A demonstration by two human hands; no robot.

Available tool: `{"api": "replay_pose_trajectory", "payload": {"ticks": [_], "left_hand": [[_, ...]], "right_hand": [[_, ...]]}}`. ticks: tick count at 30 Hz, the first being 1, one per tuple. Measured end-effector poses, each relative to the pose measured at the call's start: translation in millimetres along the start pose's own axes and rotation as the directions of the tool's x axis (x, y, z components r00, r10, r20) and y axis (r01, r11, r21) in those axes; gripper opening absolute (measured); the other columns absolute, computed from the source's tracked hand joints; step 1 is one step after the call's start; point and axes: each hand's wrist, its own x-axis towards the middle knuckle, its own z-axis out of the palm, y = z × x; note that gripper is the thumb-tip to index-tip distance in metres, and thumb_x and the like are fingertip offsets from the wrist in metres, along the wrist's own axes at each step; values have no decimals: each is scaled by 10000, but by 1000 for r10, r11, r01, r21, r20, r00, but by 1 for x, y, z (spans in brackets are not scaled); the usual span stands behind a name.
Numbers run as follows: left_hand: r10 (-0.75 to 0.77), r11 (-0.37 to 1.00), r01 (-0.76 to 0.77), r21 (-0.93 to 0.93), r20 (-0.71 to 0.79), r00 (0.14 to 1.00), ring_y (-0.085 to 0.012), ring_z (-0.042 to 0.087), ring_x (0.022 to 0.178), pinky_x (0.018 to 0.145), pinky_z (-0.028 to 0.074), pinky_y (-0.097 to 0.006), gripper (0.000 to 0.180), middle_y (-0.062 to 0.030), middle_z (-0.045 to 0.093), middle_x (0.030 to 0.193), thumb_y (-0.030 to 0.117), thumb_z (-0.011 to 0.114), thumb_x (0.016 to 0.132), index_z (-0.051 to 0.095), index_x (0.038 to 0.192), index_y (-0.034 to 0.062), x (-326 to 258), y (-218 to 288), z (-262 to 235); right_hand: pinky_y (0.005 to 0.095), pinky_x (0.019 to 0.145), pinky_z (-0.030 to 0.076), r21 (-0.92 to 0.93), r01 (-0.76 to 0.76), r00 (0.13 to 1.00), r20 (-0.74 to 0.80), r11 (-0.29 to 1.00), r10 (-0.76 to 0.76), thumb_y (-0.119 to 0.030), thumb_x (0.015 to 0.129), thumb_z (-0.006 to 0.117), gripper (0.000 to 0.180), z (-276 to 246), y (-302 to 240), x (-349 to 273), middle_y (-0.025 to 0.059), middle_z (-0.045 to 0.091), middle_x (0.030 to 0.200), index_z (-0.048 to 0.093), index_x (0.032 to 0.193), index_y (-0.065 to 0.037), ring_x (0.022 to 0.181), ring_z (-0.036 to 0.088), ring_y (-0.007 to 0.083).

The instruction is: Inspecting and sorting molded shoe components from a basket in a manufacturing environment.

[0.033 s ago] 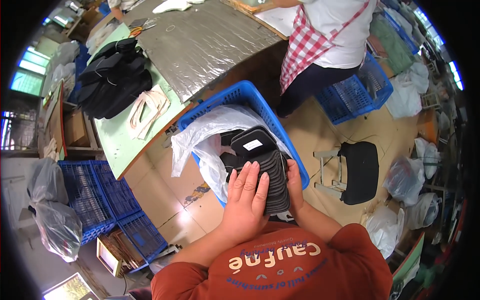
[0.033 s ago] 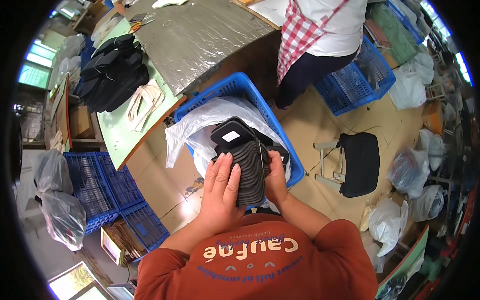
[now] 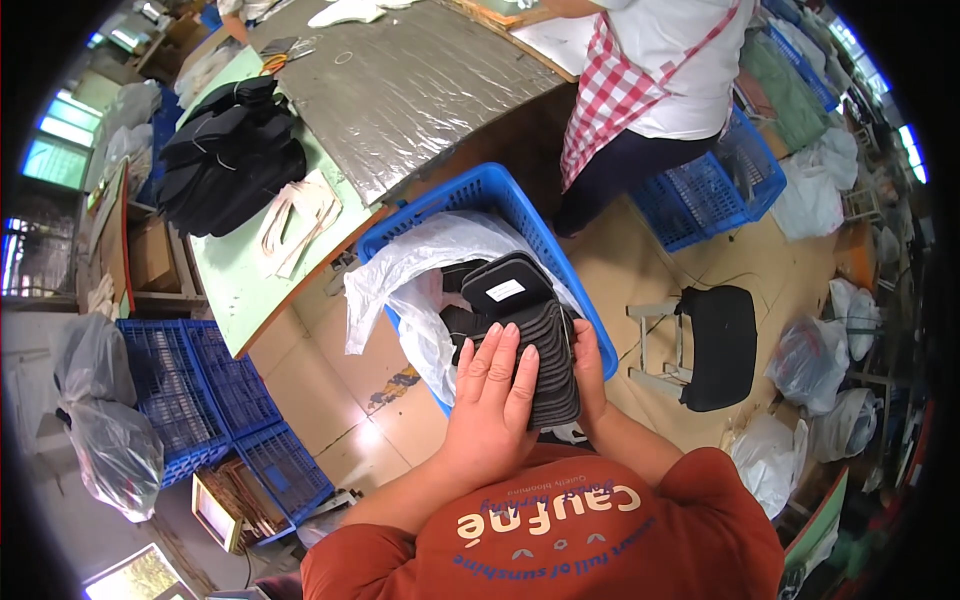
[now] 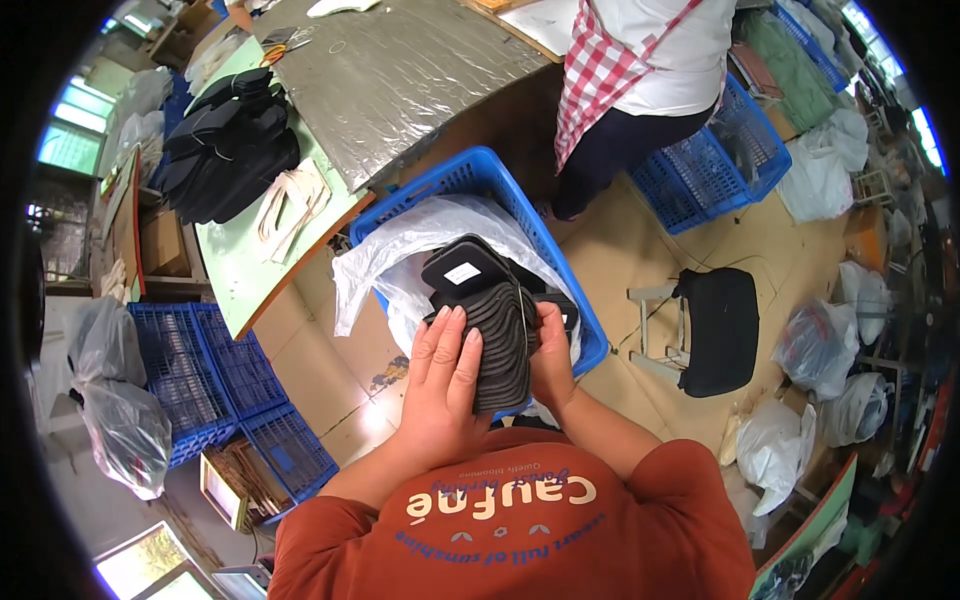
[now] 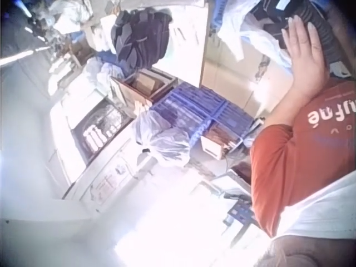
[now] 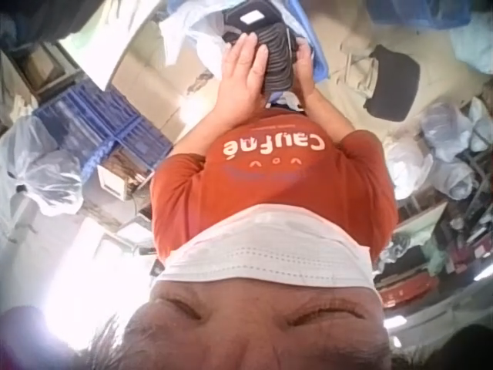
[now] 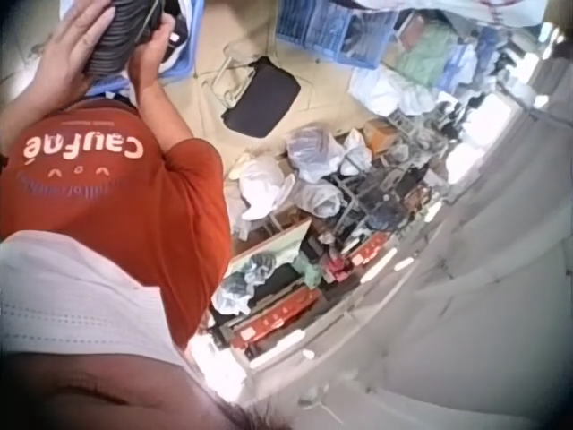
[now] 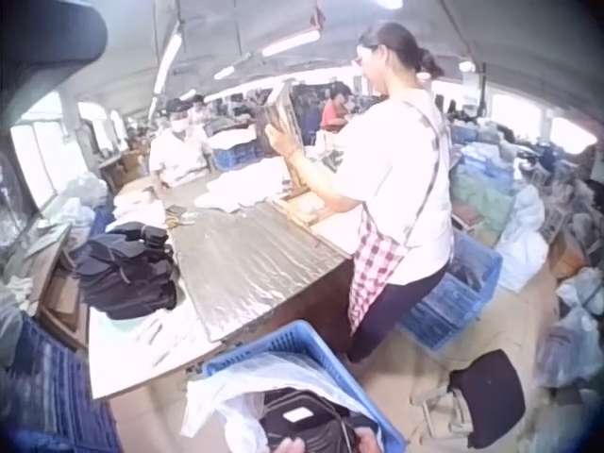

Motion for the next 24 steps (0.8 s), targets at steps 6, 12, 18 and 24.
{"api": "replay_pose_trajectory", "payload": {"ticks": [6, 12, 18, 24], "left_hand": [[30, 1000, -30, 6, -64, 998, -431, 412, 1275, 1038, 285, -617, 759, -265, 400, 1394, 48, 683, 581, 461, 1303, -25, 2, 10, -2], [49, 999, -49, 4, -118, 992, -399, 452, 1235, 1038, 292, -612, 719, -242, 446, 1365, 47, 683, 576, 504, 1269, -23, 3, 17, -3], [115, 993, -114, 13, -206, 972, -358, 503, 1192, 1045, 297, -595, 621, -208, 523, 1306, 22, 662, 599, 562, 1211, -14, 4, 20, 1], [101, 995, -103, 2, -236, 966, -337, 524, 1172, 1044, 312, -581, 541, -182, 559, 1275, 21, 651, 632, 601, 1170, 3, 2, 23, 0]], "right_hand": [[307, 906, 500, 27, -13, 999, 45, 1000, 12, 24, 823, 660, 430, -6, 0, 4, 98, 565, 1149, 396, 1151, -65, 1031, 579, 161], [305, 897, 502, 31, -21, 998, 63, 999, 19, 9, 821, 669, 438, -7, -6, 1, 93, 556, 1146, 391, 1149, -77, 1026, 573, 155], [313, 889, 513, 14, 67, 992, 108, 998, -68, -44, 838, 668, 426, 0, -12, -6, 95, 541, 1151, 383, 1154, -73, 1015, 573, 151], [324, 877, 525, 163, -36, 994, 105, 986, 19, -58, 846, 663, 420, 7, -14, -9, 112, 548, 1150, 379, 1156, -66, 1021, 584, 165]]}}
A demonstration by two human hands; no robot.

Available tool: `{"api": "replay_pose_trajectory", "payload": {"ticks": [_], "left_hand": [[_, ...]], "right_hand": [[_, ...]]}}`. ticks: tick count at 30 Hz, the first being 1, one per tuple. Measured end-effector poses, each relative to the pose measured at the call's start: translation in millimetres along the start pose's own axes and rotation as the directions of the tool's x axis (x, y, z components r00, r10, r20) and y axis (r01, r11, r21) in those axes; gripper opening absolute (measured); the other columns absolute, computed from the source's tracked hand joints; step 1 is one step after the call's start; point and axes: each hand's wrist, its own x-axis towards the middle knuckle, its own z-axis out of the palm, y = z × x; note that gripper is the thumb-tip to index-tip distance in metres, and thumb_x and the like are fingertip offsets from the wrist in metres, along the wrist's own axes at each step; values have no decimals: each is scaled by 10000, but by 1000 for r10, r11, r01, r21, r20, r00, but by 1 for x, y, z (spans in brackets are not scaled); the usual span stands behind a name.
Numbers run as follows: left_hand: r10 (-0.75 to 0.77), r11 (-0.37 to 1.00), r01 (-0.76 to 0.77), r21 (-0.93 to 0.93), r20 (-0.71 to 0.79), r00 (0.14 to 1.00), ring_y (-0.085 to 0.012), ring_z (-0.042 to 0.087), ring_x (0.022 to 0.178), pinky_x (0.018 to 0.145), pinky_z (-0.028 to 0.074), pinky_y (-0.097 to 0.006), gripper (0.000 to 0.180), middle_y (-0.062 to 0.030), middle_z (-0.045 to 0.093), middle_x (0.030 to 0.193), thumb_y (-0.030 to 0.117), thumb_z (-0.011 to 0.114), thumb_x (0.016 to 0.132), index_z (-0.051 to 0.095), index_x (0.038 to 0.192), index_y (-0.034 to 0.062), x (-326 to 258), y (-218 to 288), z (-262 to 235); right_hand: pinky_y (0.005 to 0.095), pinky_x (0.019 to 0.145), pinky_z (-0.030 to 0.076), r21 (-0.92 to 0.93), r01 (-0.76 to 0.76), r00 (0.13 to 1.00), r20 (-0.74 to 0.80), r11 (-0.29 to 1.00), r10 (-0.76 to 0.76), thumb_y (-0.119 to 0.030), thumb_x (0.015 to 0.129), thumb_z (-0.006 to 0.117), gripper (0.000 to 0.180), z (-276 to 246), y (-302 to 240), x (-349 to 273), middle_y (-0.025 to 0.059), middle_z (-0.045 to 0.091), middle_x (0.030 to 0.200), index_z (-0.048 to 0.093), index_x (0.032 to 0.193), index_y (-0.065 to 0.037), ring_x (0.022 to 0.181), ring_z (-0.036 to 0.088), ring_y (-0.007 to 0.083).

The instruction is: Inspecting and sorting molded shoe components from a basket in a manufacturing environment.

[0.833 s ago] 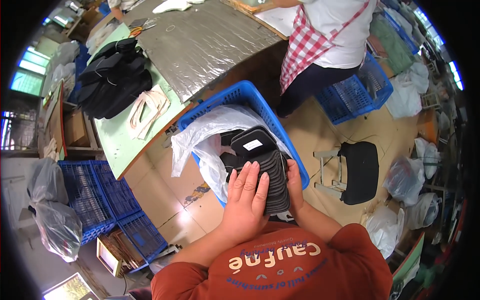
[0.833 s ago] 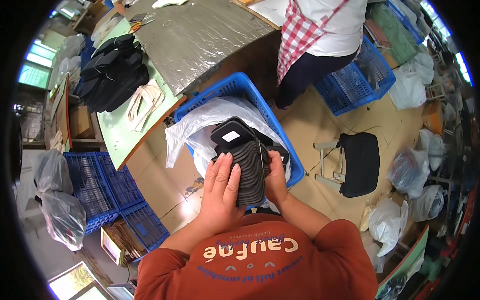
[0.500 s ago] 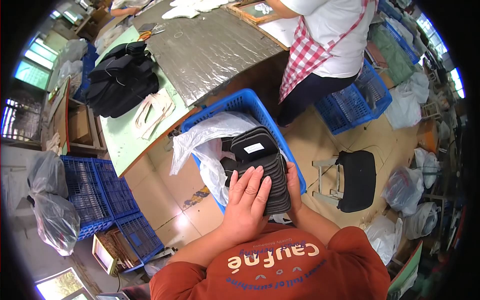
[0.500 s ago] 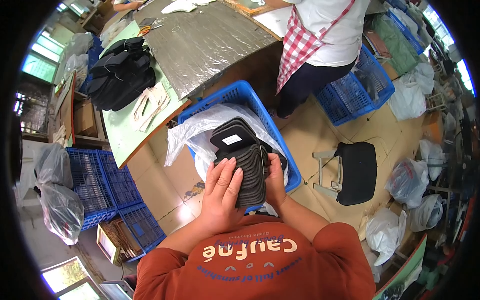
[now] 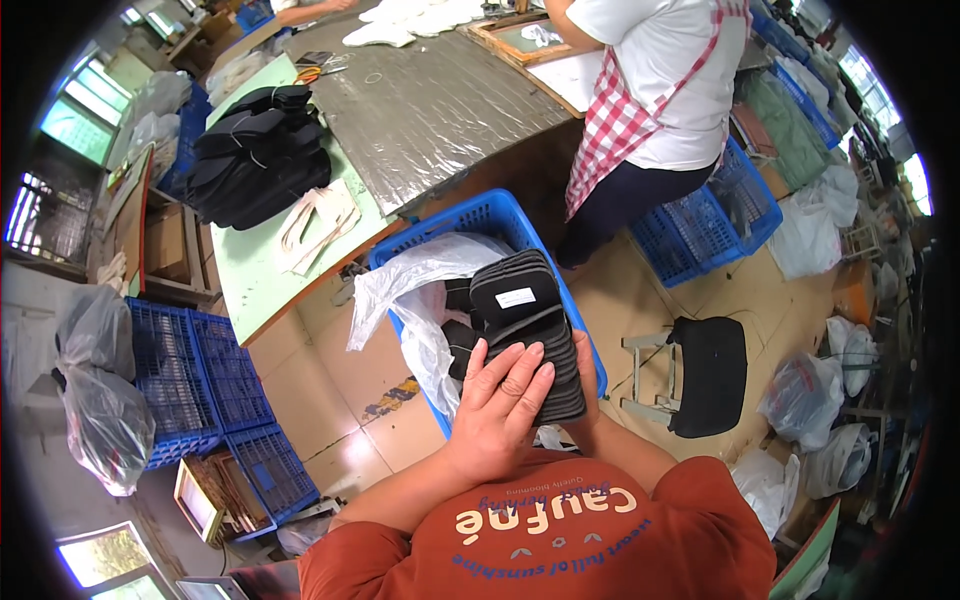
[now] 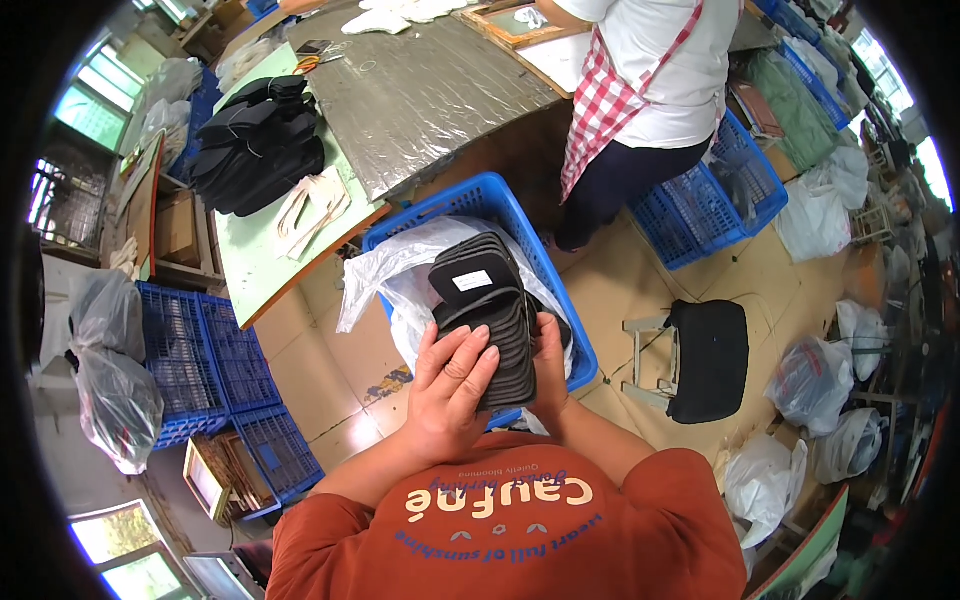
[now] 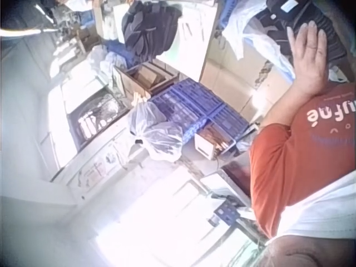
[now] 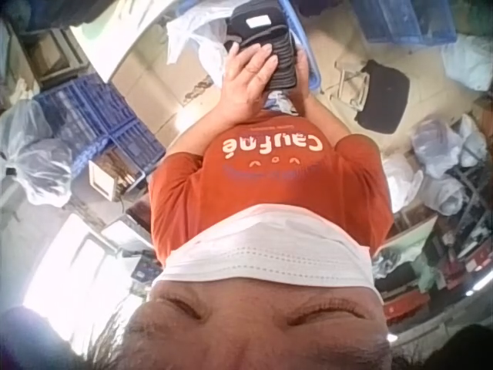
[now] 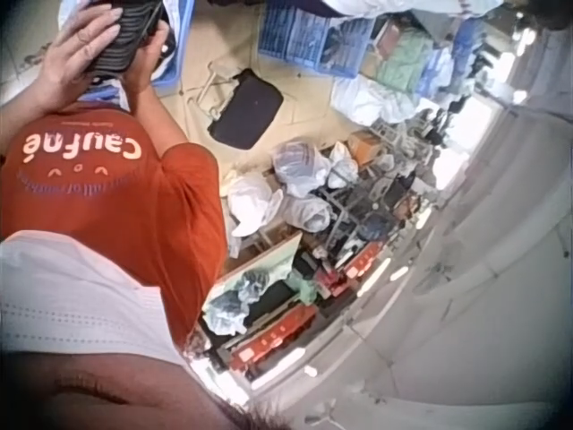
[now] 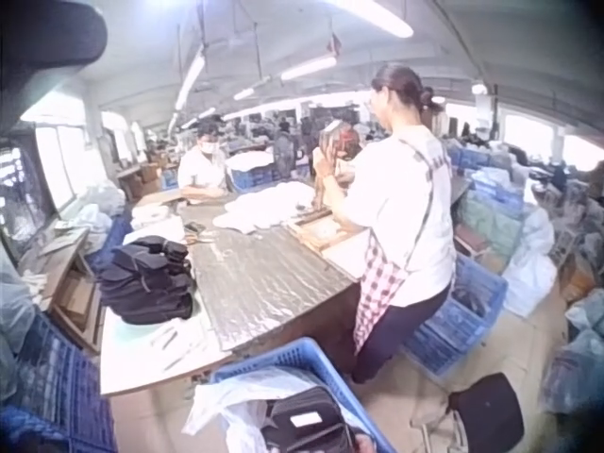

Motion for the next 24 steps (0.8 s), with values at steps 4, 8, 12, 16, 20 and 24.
{"api": "replay_pose_trajectory", "payload": {"ticks": [4, 8, 12, 16, 20, 24], "left_hand": [[27, 999, -26, 29, -19, 999, -325, 542, 1152, 1047, 324, -559, 466, -167, 588, 1242, 30, 624, 673, 629, 1138, 11, 0, 0, -1], [44, 998, -43, 41, -39, 998, -324, 556, 1134, 1038, 351, -531, 432, -165, 596, 1233, 37, 609, 688, 643, 1118, 10, -1, 0, 0], [39, 998, -37, 51, -41, 998, -327, 561, 1126, 1021, 379, -512, 443, -167, 595, 1237, 38, 607, 682, 641, 1122, 8, -2, -1, -2], [59, 996, -56, 71, -52, 997, -321, 567, 1117, 1000, 404, -479, 429, -166, 605, 1224, 38, 592, 683, 652, 1106, 5, -2, -1, -2], [78, 993, -72, 94, -62, 995, -309, 569, 1112, 993, 411, -459, 419, -158, 617, 1208, 32, 575, 688, 660, 1097, 5, -3, -3, -1], [85, 993, -79, 87, -75, 994, -303, 566, 1113, 995, 406, -459, 426, -149, 618, 1210, 29, 576, 685, 660, 1102, 8, -4, -5, -1]], "right_hand": [[323, 872, 528, -9, 39, 999, 29, 999, -39, -77, 869, 636, 374, 4, -2, -4, 116, 553, 1147, 382, 1145, -68, 1020, 589, 168], [323, 868, 533, -9, 55, 996, 72, 998, -54, -125, 929, 542, 264, 12, -8, -6, 117, 557, 1145, 389, 1136, -71, 1012, 594, 169], [322, 863, 537, -99, 178, 980, 109, 979, -167, -146, 958, 481, 219, 40, -17, -17, 122, 559, 1150, 394, 1147, -75, 1007, 599, 175], [321, 865, 537, -19, 109, 982, 155, 994, -105, -154, 962, 474, 228, 32, -16, -13, 125, 559, 1152, 388, 1158, -78, 1005, 601, 178], [318, 871, 533, -20, 31, 994, 102, 999, -29, -134, 962, 476, 237, 24, -8, -11, 128, 556, 1153, 375, 1165, -65, 1007, 598, 177], [314, 875, 529, -60, 72, 992, 106, 996, -66, -91, 938, 525, 292, 32, -11, -14, 131, 552, 1151, 360, 1173, -44, 1011, 590, 171]]}}
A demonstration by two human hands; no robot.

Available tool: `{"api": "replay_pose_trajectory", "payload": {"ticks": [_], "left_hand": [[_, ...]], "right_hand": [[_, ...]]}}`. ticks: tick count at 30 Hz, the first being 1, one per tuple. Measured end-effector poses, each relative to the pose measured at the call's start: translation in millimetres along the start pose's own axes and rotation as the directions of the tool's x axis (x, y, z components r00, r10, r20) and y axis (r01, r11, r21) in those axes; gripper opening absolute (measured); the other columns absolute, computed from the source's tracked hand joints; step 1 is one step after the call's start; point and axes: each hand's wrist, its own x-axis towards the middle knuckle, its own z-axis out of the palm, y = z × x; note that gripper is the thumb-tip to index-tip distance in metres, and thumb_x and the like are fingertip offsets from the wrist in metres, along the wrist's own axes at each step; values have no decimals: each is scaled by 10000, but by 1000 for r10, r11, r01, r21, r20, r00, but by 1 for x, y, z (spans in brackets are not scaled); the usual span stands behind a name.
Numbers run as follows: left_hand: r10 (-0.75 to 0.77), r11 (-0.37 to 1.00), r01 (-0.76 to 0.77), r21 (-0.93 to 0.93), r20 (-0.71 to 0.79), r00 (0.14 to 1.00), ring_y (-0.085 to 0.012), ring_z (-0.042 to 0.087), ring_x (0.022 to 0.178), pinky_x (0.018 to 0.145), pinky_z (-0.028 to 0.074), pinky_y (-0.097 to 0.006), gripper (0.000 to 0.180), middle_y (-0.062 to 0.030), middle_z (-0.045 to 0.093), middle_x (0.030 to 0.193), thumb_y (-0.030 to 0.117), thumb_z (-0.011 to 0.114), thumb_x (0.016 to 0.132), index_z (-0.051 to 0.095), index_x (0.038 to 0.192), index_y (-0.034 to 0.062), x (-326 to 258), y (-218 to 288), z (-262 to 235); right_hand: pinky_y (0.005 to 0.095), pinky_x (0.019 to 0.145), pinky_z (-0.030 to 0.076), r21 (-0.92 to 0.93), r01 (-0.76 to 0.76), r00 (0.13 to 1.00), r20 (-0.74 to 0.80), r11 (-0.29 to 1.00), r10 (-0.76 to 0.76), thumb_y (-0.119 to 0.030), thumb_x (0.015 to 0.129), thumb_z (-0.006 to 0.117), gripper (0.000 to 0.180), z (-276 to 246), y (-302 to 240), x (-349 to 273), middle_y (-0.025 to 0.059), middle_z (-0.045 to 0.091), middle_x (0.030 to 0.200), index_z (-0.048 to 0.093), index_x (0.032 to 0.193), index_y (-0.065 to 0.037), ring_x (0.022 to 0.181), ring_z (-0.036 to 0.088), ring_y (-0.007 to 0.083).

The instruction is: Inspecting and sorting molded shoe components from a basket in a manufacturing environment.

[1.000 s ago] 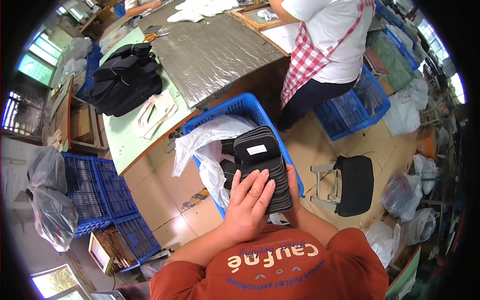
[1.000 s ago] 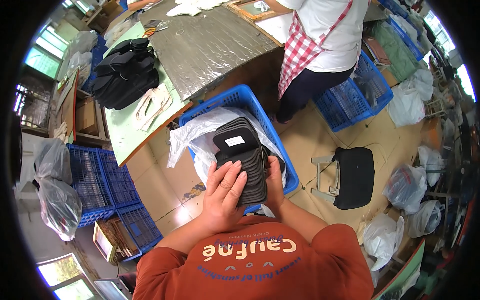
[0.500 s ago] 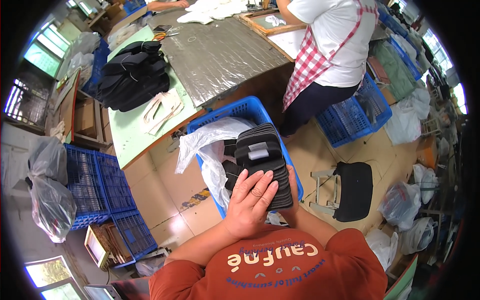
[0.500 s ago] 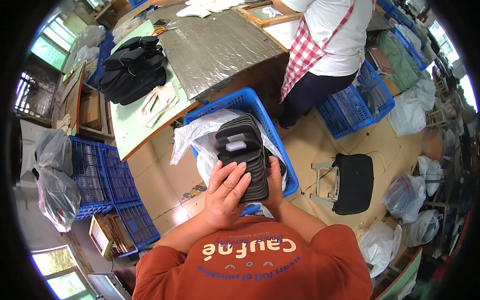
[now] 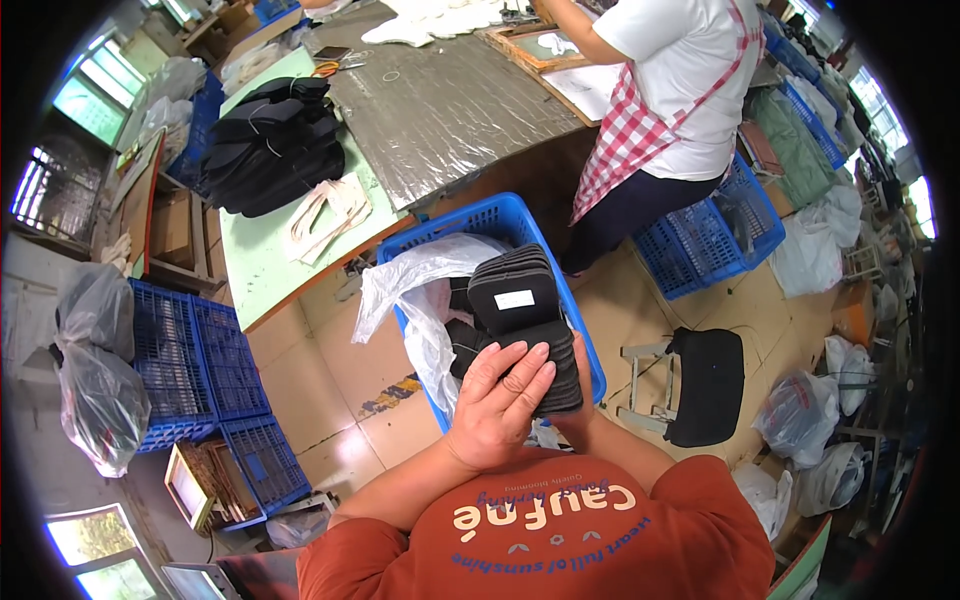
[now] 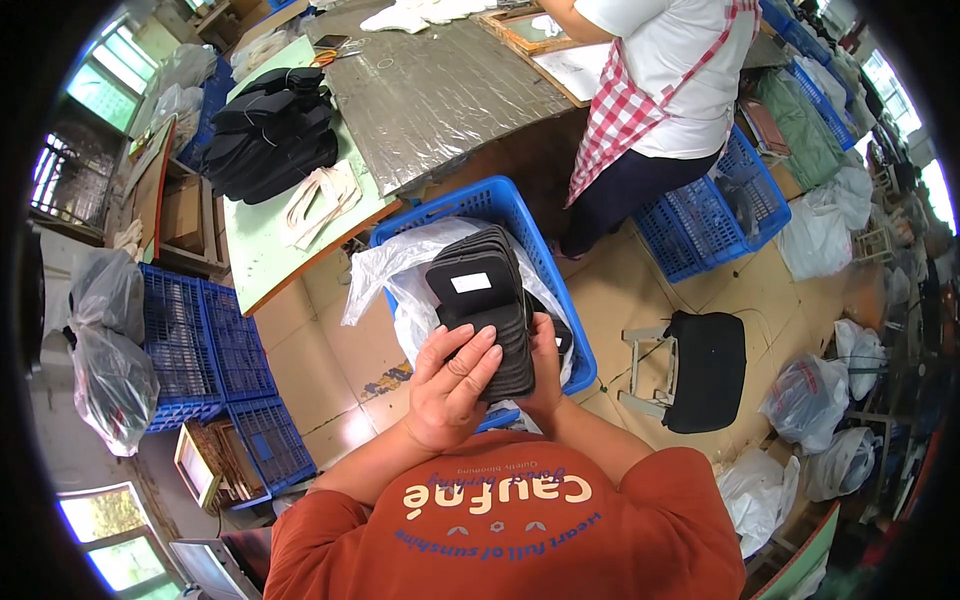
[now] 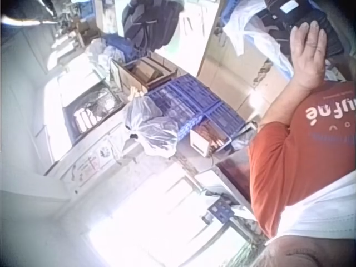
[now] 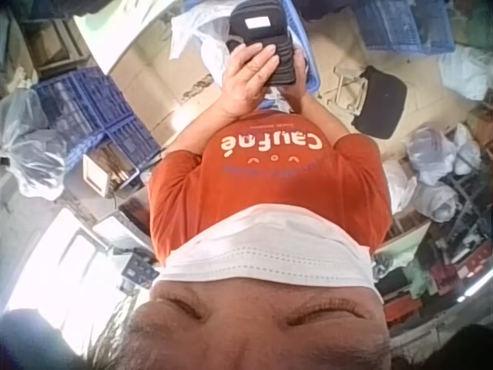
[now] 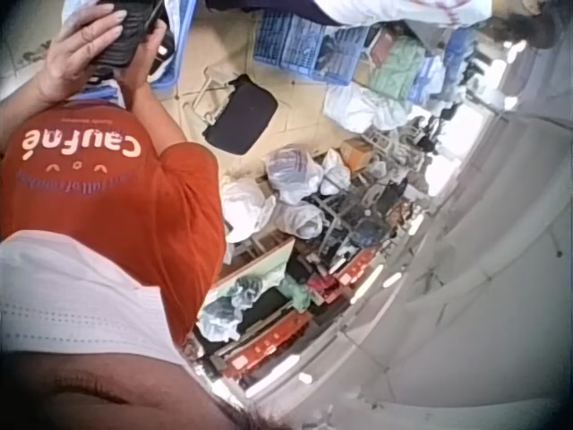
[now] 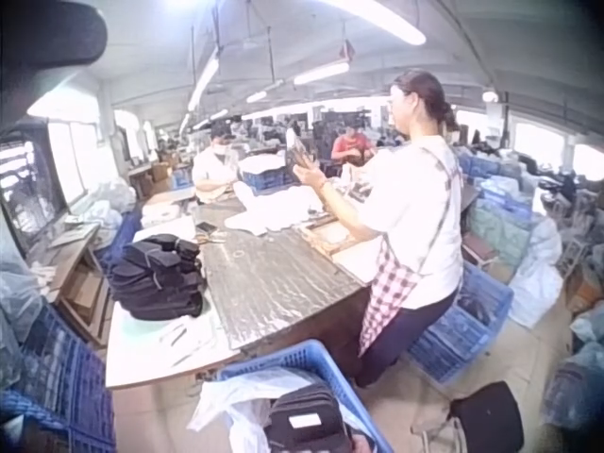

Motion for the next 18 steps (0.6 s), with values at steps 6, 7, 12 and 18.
{"api": "replay_pose_trajectory", "payload": {"ticks": [6, 7, 12, 18], "left_hand": [[-7, 1000, 7, 18, -25, 1000, -293, 559, 1118, 1002, 393, -458, 419, -127, 623, 1211, 30, 579, 688, 670, 1097, 21, -2, -3, 4], [-8, 1000, 9, 24, -27, 1000, -292, 559, 1118, 1002, 391, -455, 415, -123, 624, 1211, 33, 579, 690, 672, 1095, 24, -2, -3, 4], [-1, 999, 2, 32, -27, 1000, -290, 558, 1113, 998, 388, -450, 407, -112, 626, 1211, 43, 582, 696, 675, 1092, 31, -3, -6, 6], [-19, 999, 22, 43, -55, 998, -311, 591, 1070, 975, 403, -459, 383, -106, 668, 1141, -10, 590, 674, 691, 1038, 57, -4, -8, 10]], "right_hand": [[305, 880, 519, -408, 284, 956, 183, 868, -227, -34, 870, 627, 416, 12, -5, -5, 120, 542, 1147, 353, 1183, -35, 1022, 574, 157], [305, 880, 519, -408, 284, 957, 182, 868, -227, -34, 870, 627, 416, 13, -7, -6, 120, 542, 1147, 353, 1183, -35, 1022, 574, 157], [299, 911, 484, -401, 320, 943, 225, 859, -246, -39, 784, 738, 562, 8, -4, -5, 112, 529, 1168, 342, 1183, -21, 1047, 551, 142], [302, 922, 464, -528, 329, 943, 225, 783, -244, -47, 788, 737, 574, 6, -2, -5, 106, 526, 1164, 334, 1196, -16, 1057, 540, 143]]}}
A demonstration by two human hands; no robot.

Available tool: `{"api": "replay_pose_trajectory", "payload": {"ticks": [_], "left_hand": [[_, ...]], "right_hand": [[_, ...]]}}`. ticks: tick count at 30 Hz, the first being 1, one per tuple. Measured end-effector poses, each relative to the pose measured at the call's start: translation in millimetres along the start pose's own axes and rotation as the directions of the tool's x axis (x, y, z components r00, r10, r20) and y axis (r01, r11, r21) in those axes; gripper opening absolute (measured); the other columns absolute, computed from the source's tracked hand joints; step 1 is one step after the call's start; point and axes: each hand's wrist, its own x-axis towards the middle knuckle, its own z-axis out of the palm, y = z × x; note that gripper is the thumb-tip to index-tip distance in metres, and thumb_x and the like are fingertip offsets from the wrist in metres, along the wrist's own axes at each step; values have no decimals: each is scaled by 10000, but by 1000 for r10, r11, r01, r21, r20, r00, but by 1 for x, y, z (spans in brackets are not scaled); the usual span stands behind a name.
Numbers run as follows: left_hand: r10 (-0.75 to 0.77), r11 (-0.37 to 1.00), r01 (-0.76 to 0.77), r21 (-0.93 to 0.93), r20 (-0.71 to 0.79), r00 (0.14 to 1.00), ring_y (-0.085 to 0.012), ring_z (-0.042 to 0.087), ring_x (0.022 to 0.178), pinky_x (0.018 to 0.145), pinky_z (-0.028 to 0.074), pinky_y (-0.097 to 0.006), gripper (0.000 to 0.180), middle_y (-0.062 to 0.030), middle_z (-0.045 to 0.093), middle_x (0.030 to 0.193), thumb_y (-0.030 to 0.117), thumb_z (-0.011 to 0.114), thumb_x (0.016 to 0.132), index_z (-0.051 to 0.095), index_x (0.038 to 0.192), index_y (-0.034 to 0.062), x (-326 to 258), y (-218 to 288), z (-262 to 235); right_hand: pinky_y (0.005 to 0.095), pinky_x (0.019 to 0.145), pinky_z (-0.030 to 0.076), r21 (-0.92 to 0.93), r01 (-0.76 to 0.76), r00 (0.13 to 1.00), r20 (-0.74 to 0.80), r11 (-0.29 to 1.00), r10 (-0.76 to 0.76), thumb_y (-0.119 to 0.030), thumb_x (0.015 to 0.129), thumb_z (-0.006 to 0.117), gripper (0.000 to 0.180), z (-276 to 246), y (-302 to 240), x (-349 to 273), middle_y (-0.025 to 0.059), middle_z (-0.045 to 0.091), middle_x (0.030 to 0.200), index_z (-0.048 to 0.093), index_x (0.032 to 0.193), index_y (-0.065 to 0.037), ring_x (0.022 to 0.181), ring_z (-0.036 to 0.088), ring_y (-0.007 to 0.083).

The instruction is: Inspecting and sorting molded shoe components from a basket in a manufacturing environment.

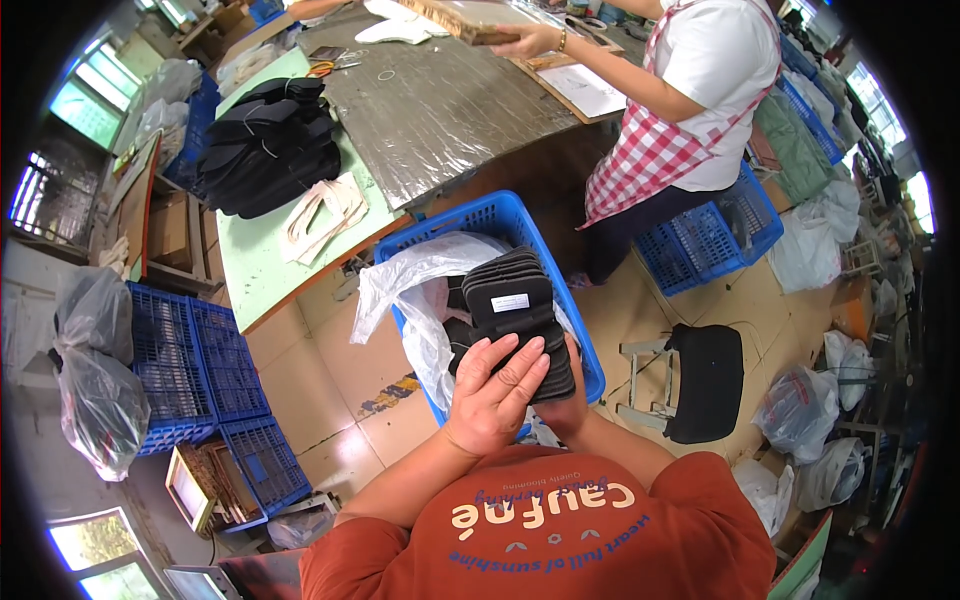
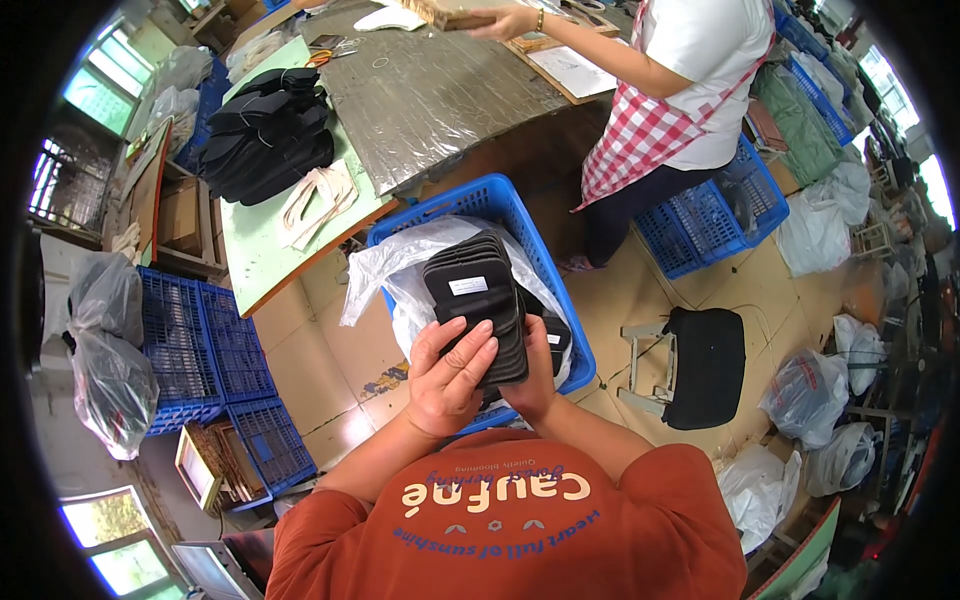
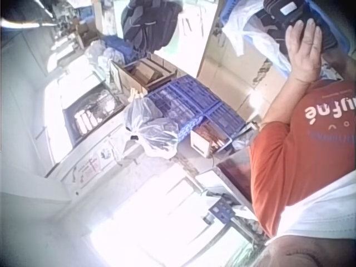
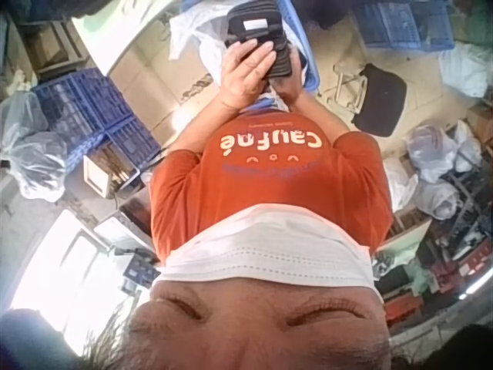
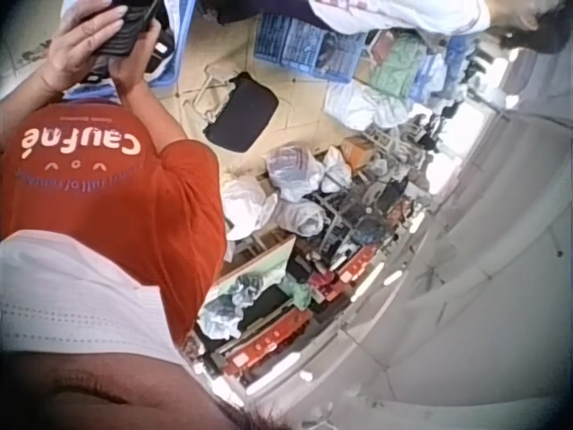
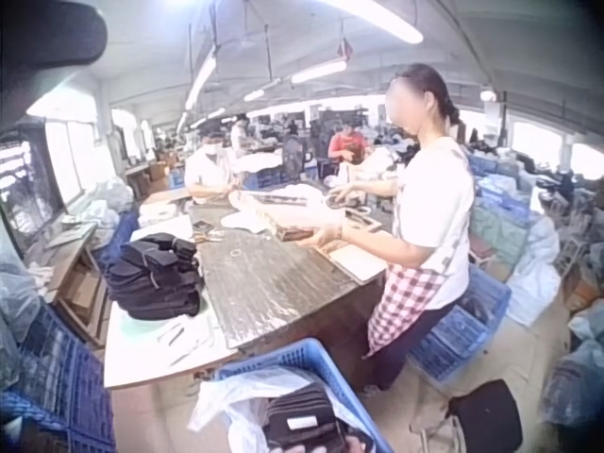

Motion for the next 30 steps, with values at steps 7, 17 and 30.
{"api": "replay_pose_trajectory", "payload": {"ticks": [7, 17, 30], "left_hand": [[42, 997, -42, 59, 13, 999, -270, 542, 1132, 1019, 356, -433, 383, -67, 629, 1220, 76, 566, 741, 677, 1107, 80, -9, -5, 8], [38, 995, -41, 95, 38, 999, -293, 521, 1168, 1040, 316, -452, 351, -69, 619, 1236, 100, 566, 754, 685, 1084, 105, -17, -8, 15], [-220, 971, 238, -34, 281, 934, -338, 493, 1142, 928, 300, -500, 508, -109, 562, 1223, 59, 756, 497, 690, 982, 193, 8, -11, -10]], "right_hand": [[289, 914, 469, 259, -193, 973, -71, 946, 218, -10, 808, 690, 526, -3, 21, -4, 100, 524, 1163, 337, 1198, -12, 1057, 536, 136], [311, 844, 534, 818, -298, 897, 64, 492, 437, -106, 958, 446, 188, -5, 32, -2, 104, 562, 1105, 464, 1126, -22, 1002, 591, 163], [343, 951, 488, 638, -255, 886, -146, 727, 439, -179, 998, 339, 249, 0, 38, -5, 119, 548, 1177, 426, 1181, -35, 1072, 583, 201]]}}
